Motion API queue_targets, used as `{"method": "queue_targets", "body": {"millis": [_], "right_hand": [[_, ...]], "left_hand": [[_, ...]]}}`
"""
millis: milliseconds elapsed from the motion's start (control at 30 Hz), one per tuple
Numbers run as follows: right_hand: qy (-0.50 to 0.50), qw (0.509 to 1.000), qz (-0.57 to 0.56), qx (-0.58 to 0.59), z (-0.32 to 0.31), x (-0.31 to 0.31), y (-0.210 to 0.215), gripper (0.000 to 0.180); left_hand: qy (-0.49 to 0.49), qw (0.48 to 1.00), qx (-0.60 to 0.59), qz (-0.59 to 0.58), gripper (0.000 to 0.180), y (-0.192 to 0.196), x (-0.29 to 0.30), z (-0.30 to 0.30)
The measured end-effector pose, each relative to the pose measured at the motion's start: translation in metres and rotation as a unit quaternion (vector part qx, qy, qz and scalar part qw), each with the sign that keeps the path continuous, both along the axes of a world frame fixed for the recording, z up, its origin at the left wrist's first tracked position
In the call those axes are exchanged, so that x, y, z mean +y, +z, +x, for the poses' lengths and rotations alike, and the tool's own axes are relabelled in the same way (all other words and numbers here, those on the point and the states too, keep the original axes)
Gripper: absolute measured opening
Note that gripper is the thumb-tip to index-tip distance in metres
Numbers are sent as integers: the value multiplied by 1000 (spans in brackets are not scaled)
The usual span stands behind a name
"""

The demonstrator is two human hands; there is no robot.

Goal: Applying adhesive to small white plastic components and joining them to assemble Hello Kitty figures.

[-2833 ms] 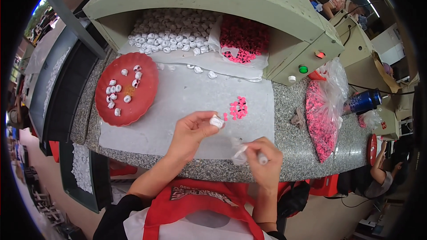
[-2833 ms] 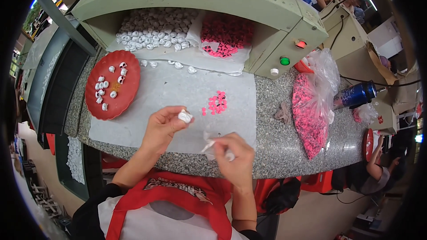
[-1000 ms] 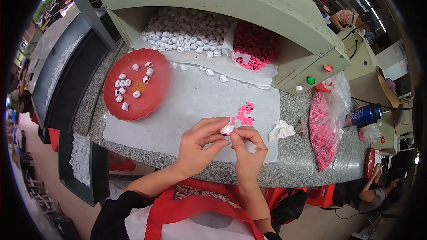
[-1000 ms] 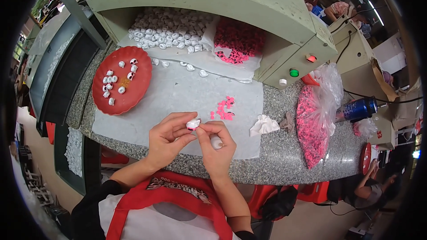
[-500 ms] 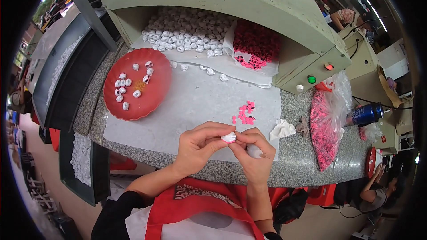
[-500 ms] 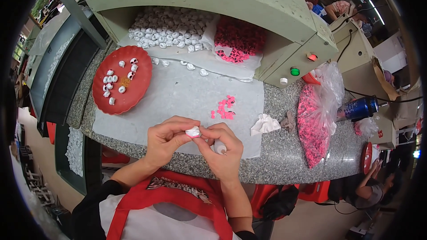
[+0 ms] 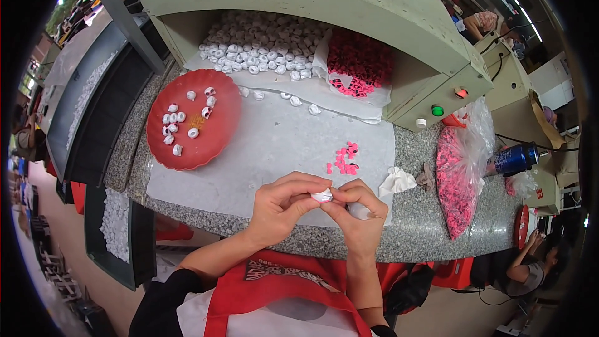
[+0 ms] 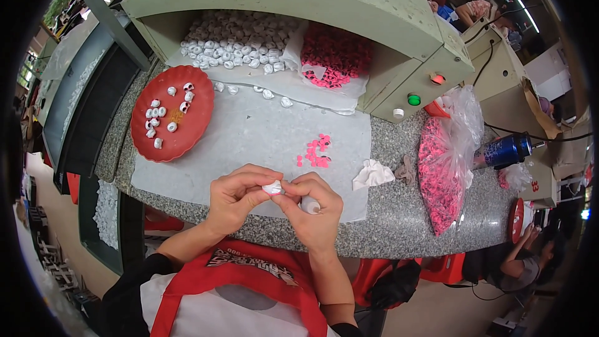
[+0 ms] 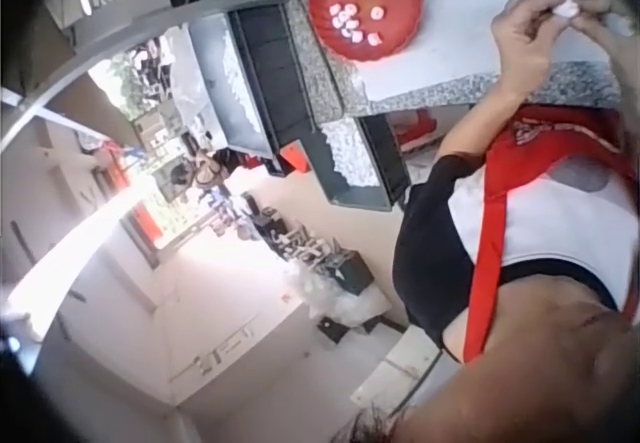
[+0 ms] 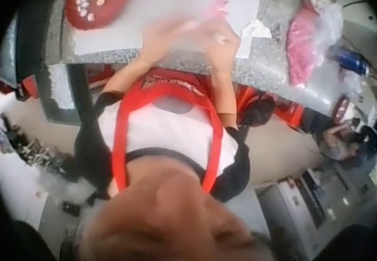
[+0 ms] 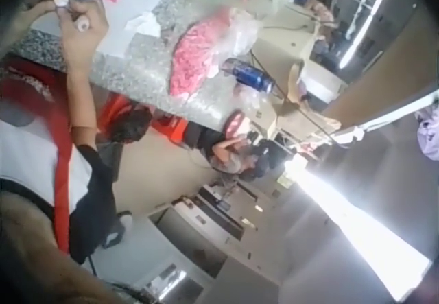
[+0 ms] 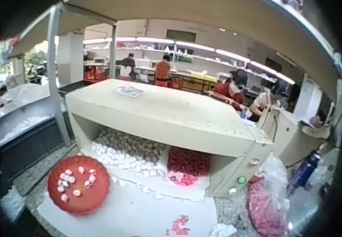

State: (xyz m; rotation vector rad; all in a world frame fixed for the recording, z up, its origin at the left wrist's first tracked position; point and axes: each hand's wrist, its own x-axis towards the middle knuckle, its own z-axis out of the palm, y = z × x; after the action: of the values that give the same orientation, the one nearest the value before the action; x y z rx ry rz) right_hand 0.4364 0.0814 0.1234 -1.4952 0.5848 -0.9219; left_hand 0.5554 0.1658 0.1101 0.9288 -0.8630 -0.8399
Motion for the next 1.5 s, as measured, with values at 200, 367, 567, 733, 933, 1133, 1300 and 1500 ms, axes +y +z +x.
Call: {"method": "queue_targets", "body": {"millis": [200, 367, 567, 733, 933, 1133, 1300, 1500], "right_hand": [[7, 998, 66, -15, 1, 1, 0, 18], [16, 997, 75, 10, -3, -1, 2, 20], [16, 996, 82, 14, -1, 0, 1, 20], [11, 996, 85, 15, -1, 1, 0, 19], [10, 994, 111, 11, -1, 3, -2, 18], [-10, 993, -32, 116, -1, -4, 2, 22], [-5, 993, -109, 48, -5, -3, -2, 29], [94, 980, 142, -101, -6, -10, -16, 26]], "left_hand": [[-8, 999, 24, 19, 24, 5, 0, 1], [-31, 999, 36, 13, 30, 6, -1, 6], [-26, 999, 12, 16, 33, 6, -1, 6], [-24, 1000, 0, 18, 33, 4, 0, 5], [-17, 999, -20, 30, 34, 4, 0, 5], [-48, 948, 259, 177, 27, 6, -7, 12], [-67, 964, 203, 156, 20, 9, -3, 10], [-62, 991, 45, 107, 21, 9, 3, 8]]}}
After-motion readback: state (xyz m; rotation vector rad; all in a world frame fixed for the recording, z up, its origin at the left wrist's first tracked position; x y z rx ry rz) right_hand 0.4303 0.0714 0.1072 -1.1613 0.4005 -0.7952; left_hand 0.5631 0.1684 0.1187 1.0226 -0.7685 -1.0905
